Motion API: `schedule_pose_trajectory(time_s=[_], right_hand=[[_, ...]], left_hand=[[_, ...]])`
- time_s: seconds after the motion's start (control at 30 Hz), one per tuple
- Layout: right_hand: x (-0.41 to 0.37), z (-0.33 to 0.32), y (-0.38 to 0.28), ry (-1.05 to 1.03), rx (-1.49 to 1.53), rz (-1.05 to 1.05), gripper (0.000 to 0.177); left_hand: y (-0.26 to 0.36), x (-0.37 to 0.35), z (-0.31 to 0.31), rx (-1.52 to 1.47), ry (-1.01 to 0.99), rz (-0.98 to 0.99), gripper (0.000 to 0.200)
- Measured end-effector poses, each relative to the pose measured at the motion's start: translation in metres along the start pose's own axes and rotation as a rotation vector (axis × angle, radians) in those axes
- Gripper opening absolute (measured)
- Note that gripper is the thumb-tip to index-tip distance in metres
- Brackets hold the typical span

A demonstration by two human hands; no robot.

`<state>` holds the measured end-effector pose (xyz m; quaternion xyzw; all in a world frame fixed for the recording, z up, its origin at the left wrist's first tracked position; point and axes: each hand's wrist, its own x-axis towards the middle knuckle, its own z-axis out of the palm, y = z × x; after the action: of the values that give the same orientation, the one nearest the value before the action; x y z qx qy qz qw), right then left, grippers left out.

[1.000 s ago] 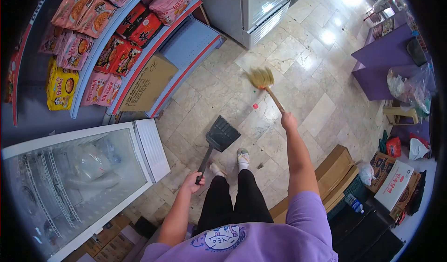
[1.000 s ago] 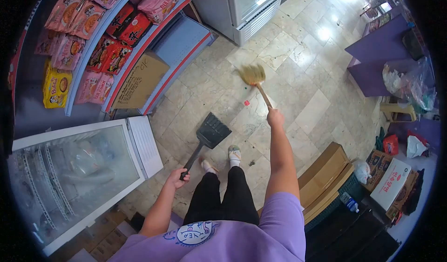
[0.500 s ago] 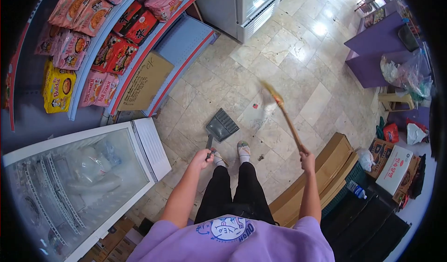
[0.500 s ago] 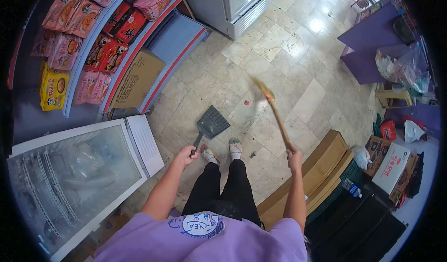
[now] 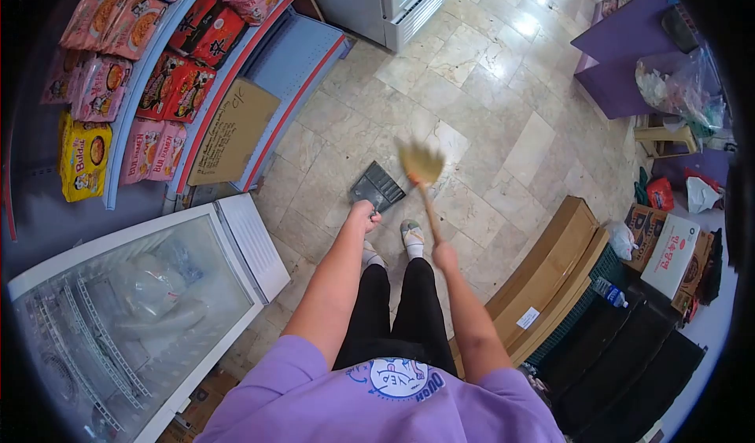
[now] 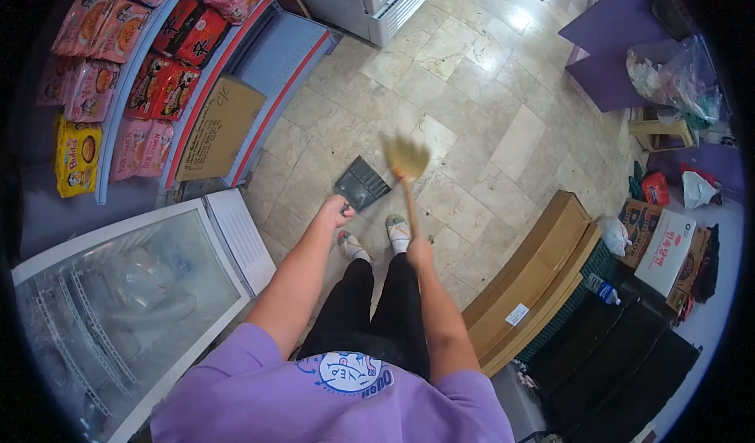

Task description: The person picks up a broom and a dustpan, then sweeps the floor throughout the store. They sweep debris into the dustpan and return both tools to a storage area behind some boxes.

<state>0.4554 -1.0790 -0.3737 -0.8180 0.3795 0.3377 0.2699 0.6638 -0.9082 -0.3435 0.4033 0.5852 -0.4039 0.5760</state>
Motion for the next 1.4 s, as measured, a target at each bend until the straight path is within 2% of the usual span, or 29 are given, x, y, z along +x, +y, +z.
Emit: schedule_pose_trajectory(time_s=[0.03,0.1,0.17,0.27,0.33,0.4,0.43,0.47,0.5,0.53,0.57,0.6,0.67,0.73,0.8,0.83,0.87,0.9,0.97,1.03,1.1,1.17,1.23,1.3,1.37,1.4], right_hand=[[-0.052,-0.026,-0.024,-0.032,0.079,-0.018,0.032],[-0.099,-0.023,-0.012,-0.088,0.181,-0.123,0.034],[-0.137,-0.033,0.001,-0.063,0.277,-0.134,0.036],[-0.167,-0.071,0.026,-0.040,0.244,-0.100,0.038],[-0.164,-0.094,0.052,0.098,0.355,-0.191,0.038],[-0.158,-0.146,0.044,0.127,0.367,-0.135,0.037],[-0.147,-0.164,0.042,0.182,0.336,-0.172,0.038],[-0.132,-0.180,0.037,0.237,0.337,-0.232,0.038],[-0.117,-0.197,0.025,0.248,0.241,-0.179,0.037],[-0.076,-0.191,0.040,0.332,0.195,-0.283,0.039],[-0.050,-0.194,0.033,0.319,0.275,-0.246,0.040],[-0.039,-0.207,0.009,0.200,0.365,-0.123,0.041],[0.016,-0.189,0.000,0.210,0.388,-0.159,0.042],[0.070,-0.144,0.002,0.156,0.332,-0.146,0.041],[0.074,-0.096,-0.007,0.070,0.247,-0.105,0.030],[0.045,-0.087,-0.025,-0.047,0.226,0.001,0.028],[0.063,-0.035,-0.001,-0.037,0.032,-0.160,0.029],[0.038,-0.017,-0.003,-0.042,-0.097,-0.246,0.029],[-0.004,0.020,0.011,-0.109,-0.143,-0.294,0.027],[-0.070,-0.013,0.000,-0.278,0.080,-0.321,0.029],[-0.111,-0.042,0.003,-0.334,0.136,-0.281,0.034],[-0.133,-0.070,0.018,-0.275,0.105,-0.342,0.037],[-0.159,-0.117,0.017,-0.244,0.187,-0.306,0.035],[-0.153,-0.133,0.034,-0.098,0.110,-0.436,0.036],[-0.148,-0.145,0.025,0.019,-0.039,-0.374,0.039],[-0.115,-0.132,0.046,0.075,0.018,-0.442,0.041]], left_hand=[[0.000,0.001,0.000,-0.015,0.011,-0.002,0.010],[-0.001,0.003,-0.004,-0.036,0.000,-0.003,0.010],[-0.003,0.003,-0.012,-0.054,-0.036,-0.002,0.011],[-0.004,0.001,-0.027,-0.067,-0.095,0.002,0.012],[-0.006,0.001,-0.044,-0.069,-0.138,-0.007,0.012],[-0.006,0.006,-0.067,-0.052,-0.174,-0.039,0.013],[-0.007,0.006,-0.076,-0.045,-0.190,-0.051,0.014],[-0.012,-0.009,-0.081,-0.007,-0.179,-0.013,0.006],[-0.017,-0.015,-0.090,-0.013,-0.187,-0.021,0.007],[-0.019,-0.021,-0.101,-0.019,-0.196,-0.027,0.008],[-0.023,-0.025,-0.114,-0.026,-0.204,-0.034,0.009],[-0.028,-0.022,-0.128,-0.068,-0.213,-0.055,0.011],[-0.040,-0.008,-0.151,-0.155,-0.236,-0.098,0.013],[-0.052,-0.010,-0.157,-0.207,-0.184,-0.118,0.014],[-0.062,-0.008,-0.162,-0.241,-0.138,-0.113,0.014],[-0.068,-0.005,-0.160,-0.249,-0.123,-0.097,0.014],[-0.072,-0.002,-0.159,-0.254,-0.110,-0.082,0.013],[-0.074,0.004,-0.160,-0.243,-0.124,-0.048,0.013],[-0.079,0.017,-0.167,-0.217,-0.146,0.014,0.013],[-0.080,0.019,-0.165,-0.256,-0.133,0.018,0.012],[-0.080,0.024,-0.174,-0.289,-0.150,0.016,0.012],[-0.084,0.040,-0.193,-0.304,-0.197,-0.004,0.012],[-0.093,0.029,-0.210,-0.309,-0.201,0.029,0.013],[-0.105,0.020,-0.233,-0.325,-0.191,0.038,0.014],[-0.122,0.016,-0.266,-0.366,-0.159,0.023,0.014],[-0.135,0.011,-0.287,-0.368,-0.204,0.015,0.013]])
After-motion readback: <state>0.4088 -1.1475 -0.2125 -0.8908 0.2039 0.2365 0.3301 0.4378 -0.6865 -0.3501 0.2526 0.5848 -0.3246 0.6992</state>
